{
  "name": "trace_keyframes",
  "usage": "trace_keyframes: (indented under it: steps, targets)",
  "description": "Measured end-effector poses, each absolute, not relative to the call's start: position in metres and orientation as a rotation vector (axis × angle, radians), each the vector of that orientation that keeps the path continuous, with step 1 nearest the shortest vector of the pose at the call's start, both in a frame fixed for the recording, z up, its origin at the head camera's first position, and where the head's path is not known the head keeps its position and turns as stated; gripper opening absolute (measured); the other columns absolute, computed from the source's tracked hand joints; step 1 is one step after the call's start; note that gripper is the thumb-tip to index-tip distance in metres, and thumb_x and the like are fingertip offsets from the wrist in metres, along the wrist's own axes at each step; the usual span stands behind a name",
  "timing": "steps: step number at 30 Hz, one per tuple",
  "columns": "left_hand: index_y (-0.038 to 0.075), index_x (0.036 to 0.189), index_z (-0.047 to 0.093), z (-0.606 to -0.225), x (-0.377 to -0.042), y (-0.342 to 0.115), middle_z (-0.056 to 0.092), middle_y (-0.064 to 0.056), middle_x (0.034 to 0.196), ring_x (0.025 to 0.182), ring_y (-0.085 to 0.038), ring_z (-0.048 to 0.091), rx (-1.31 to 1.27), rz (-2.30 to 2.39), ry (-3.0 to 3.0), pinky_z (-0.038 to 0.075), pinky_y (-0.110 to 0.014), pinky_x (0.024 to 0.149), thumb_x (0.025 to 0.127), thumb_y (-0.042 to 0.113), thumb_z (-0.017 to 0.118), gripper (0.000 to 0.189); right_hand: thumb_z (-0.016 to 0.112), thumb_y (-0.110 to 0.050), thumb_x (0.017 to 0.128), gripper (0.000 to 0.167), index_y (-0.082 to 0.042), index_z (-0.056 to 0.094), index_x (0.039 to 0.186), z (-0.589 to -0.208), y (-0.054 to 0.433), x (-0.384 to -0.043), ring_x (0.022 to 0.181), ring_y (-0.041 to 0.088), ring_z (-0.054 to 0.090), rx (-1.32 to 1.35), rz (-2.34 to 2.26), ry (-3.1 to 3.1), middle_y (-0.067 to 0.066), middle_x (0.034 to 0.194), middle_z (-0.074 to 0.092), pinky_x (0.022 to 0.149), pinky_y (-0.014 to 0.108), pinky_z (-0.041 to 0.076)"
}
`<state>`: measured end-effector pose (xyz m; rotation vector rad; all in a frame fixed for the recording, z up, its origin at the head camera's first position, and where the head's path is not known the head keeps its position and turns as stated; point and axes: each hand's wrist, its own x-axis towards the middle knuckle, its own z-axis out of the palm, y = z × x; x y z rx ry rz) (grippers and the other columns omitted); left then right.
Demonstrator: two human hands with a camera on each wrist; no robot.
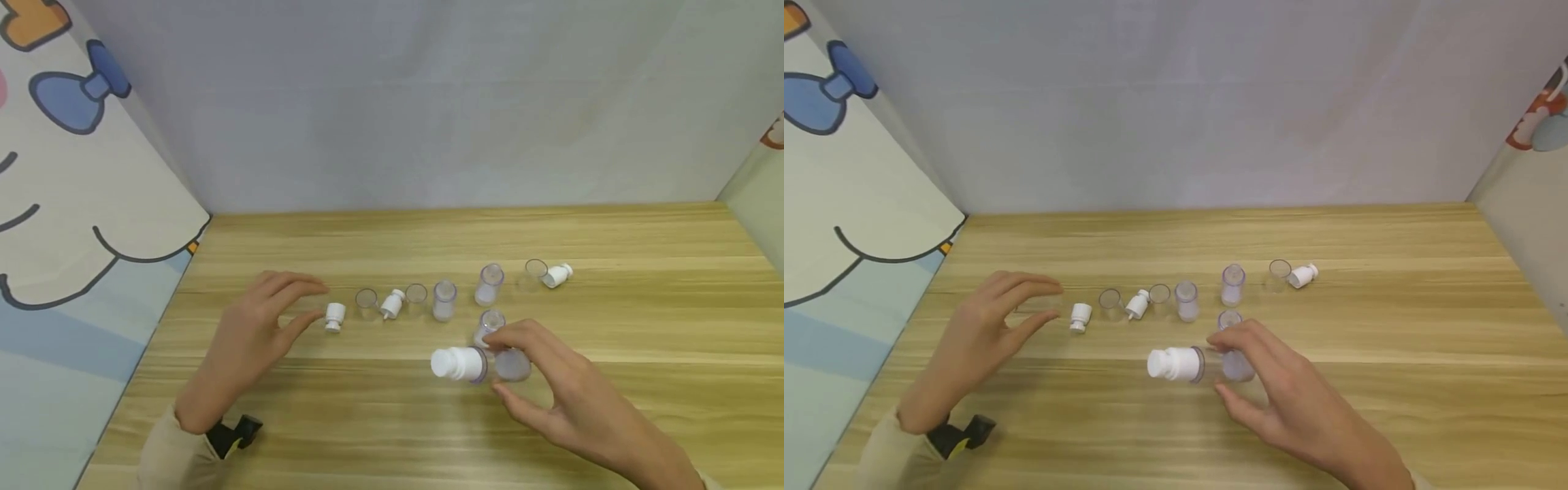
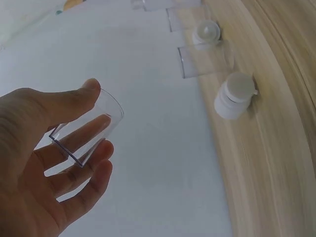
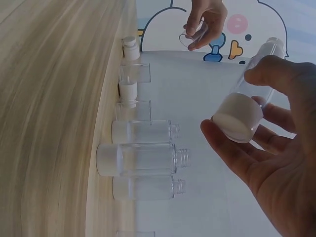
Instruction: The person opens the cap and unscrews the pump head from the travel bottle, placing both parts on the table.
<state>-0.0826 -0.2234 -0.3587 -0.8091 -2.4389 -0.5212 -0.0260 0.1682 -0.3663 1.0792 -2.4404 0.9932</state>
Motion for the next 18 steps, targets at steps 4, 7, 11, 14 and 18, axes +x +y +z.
trace_keyframes:
  steps: [4,7,11,14,18]
  targets:
    - [0.009,0.115,0.075,-0.367,-0.09,-0.233,0.075,-0.007,0.115,0.104,-0.027,0.067,-0.761,-0.397,-2.505,0.063,-0.042,0.08,0.084,0.012,0.087,0.034,0.056,-0.039,0.106,0.036,-0.015,0.063,0.132,-0.368,0.169,-0.025,0.118,0.005,0.061,1.074,1.002,-2.439,-0.008,0.128,0.063,0.109,0.007,0.041]
    - [0.009,0.115,0.076,-0.373,-0.095,-0.239,0.075,-0.007,0.113,0.101,-0.028,0.067,-0.755,-0.323,-2.527,0.062,-0.044,0.078,0.084,0.013,0.087,0.033,0.059,-0.036,0.105,0.034,-0.016,0.063,0.132,-0.369,0.171,-0.024,0.118,0.005,0.061,1.07,1.001,-2.453,-0.008,0.128,0.062,0.109,0.008,0.042]
    - [0.009,0.113,0.076,-0.379,-0.101,-0.243,0.075,-0.008,0.111,0.098,-0.029,0.067,-0.762,-0.28,-2.552,0.062,-0.044,0.077,0.084,0.013,0.087,0.031,0.062,-0.035,0.104,0.034,-0.016,0.062,0.132,-0.37,0.172,-0.024,0.117,0.006,0.062,1.059,1.002,-2.502,-0.009,0.13,0.062,0.108,0.008,0.043]
    - [0.01,0.114,0.075,-0.383,-0.106,-0.245,0.075,-0.008,0.111,0.098,-0.029,0.067,-0.746,-0.26,-2.609,0.062,-0.044,0.077,0.086,0.015,0.086,0.03,0.064,-0.034,0.104,0.034,-0.016,0.061,0.132,-0.371,0.174,-0.023,0.116,0.006,0.063,1.059,1.012,-2.52,-0.009,0.13,0.062,0.107,0.008,0.044]
    - [0.011,0.116,0.074,-0.387,-0.111,-0.247,0.075,-0.008,0.113,0.101,-0.03,0.067,-0.707,-0.218,-2.725,0.061,-0.046,0.08,0.092,0.021,0.081,0.027,0.065,-0.033,0.103,0.034,-0.016,0.061,0.133,-0.372,0.175,-0.024,0.115,0.006,0.064,1.066,1.027,-2.513,-0.009,0.13,0.063,0.107,0.01,0.046]
